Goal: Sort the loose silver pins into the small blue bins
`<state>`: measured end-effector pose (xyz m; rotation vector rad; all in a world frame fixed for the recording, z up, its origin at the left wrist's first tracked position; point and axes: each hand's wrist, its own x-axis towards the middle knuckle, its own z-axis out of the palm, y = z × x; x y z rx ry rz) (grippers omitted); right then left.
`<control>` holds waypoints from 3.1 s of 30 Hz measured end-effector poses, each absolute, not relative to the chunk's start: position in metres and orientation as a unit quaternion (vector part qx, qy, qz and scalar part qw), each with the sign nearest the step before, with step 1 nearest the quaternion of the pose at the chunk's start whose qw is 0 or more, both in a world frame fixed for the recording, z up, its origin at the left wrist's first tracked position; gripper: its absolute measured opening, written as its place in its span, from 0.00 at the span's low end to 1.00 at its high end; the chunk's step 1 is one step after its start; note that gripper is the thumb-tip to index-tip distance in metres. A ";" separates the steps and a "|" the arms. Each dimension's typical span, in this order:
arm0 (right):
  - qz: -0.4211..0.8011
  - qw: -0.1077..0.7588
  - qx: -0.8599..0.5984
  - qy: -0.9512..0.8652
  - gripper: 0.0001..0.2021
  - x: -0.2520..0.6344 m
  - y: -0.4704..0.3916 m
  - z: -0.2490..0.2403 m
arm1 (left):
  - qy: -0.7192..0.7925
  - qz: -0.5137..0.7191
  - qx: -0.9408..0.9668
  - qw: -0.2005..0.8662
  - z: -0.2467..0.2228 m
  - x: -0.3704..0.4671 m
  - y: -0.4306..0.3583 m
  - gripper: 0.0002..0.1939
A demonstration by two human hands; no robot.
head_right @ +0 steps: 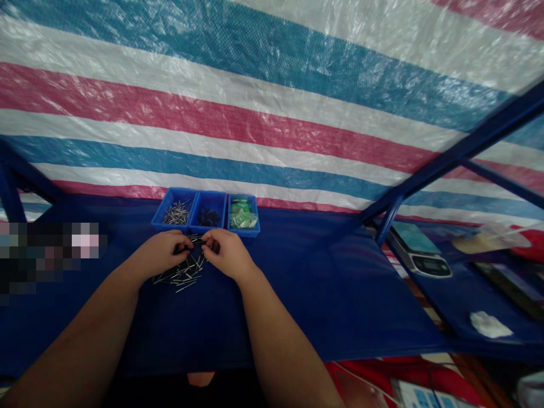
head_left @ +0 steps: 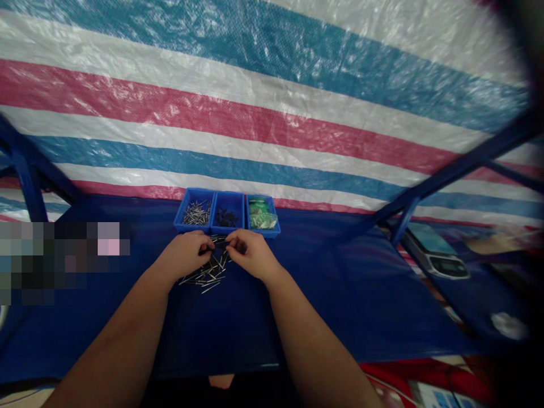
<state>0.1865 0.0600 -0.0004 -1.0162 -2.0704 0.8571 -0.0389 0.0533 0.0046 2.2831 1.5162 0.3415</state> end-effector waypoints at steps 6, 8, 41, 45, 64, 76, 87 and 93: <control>0.264 0.211 -0.416 -0.844 0.08 0.187 0.057 0.004 | 0.552 0.112 0.804 0.190 0.004 -0.035 0.054 0.11; 0.251 0.200 -0.421 -0.848 0.09 0.184 0.057 0.003 | 0.557 0.110 0.801 0.188 0.005 -0.032 0.053 0.10; 0.289 0.270 -0.439 -0.807 0.07 0.181 0.056 0.001 | 0.480 0.183 0.828 0.225 0.006 -0.016 0.045 0.04; 0.366 0.328 -0.412 -0.767 0.05 0.180 0.055 0.000 | 0.478 0.171 0.836 0.207 0.003 -0.015 0.046 0.04; 0.491 0.541 -0.391 -0.559 0.12 0.170 0.069 -0.016 | 0.537 0.199 0.790 0.219 0.017 -0.015 0.046 0.10; 0.312 0.461 -0.407 -0.724 0.08 0.176 0.057 -0.005 | 0.528 0.289 0.743 0.294 0.011 -0.016 0.047 0.07; 0.444 0.422 -0.385 -0.690 0.04 0.175 0.058 -0.009 | 0.498 0.360 0.706 0.352 0.010 -0.012 0.048 0.08; 0.464 0.442 -0.396 -0.658 0.07 0.176 0.060 -0.012 | 0.540 0.317 0.728 0.281 0.011 -0.016 0.048 0.08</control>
